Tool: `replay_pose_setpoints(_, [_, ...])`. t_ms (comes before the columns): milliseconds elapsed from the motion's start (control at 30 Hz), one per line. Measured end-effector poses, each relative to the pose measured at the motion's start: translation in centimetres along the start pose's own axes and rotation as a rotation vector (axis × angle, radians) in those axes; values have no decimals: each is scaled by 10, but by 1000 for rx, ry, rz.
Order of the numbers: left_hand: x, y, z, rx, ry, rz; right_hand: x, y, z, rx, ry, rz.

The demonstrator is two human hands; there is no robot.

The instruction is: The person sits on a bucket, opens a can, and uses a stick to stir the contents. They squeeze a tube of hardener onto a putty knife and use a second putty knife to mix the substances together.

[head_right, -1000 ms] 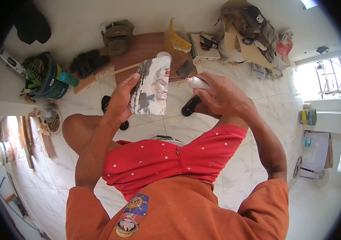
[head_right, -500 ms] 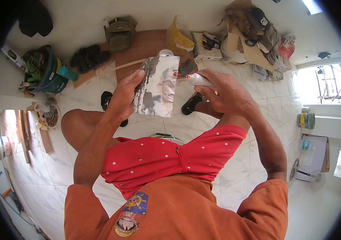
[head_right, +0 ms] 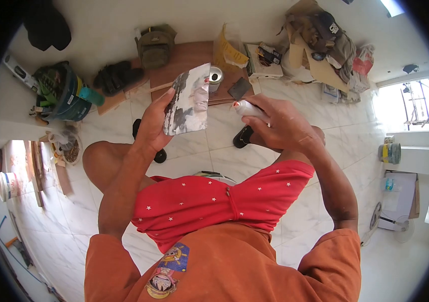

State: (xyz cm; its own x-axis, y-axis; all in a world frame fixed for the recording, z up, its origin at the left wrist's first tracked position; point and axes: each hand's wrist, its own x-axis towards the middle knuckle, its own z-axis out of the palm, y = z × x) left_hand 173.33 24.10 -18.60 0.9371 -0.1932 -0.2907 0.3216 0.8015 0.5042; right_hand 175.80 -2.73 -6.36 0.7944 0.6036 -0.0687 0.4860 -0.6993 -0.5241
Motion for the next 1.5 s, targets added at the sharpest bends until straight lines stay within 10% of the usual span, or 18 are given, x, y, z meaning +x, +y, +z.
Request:
replay_pose_setpoints(667, [12, -17, -10, 46, 250, 460, 32, -51, 125, 416, 485, -296])
replay_pose_setpoints(1267, [26, 3, -70, -159, 162, 325, 60, -62, 182, 350, 455, -437])
replay_pose_setpoints(1500, [23, 20, -90, -259, 362, 432, 71, 4, 204, 430, 309, -74])
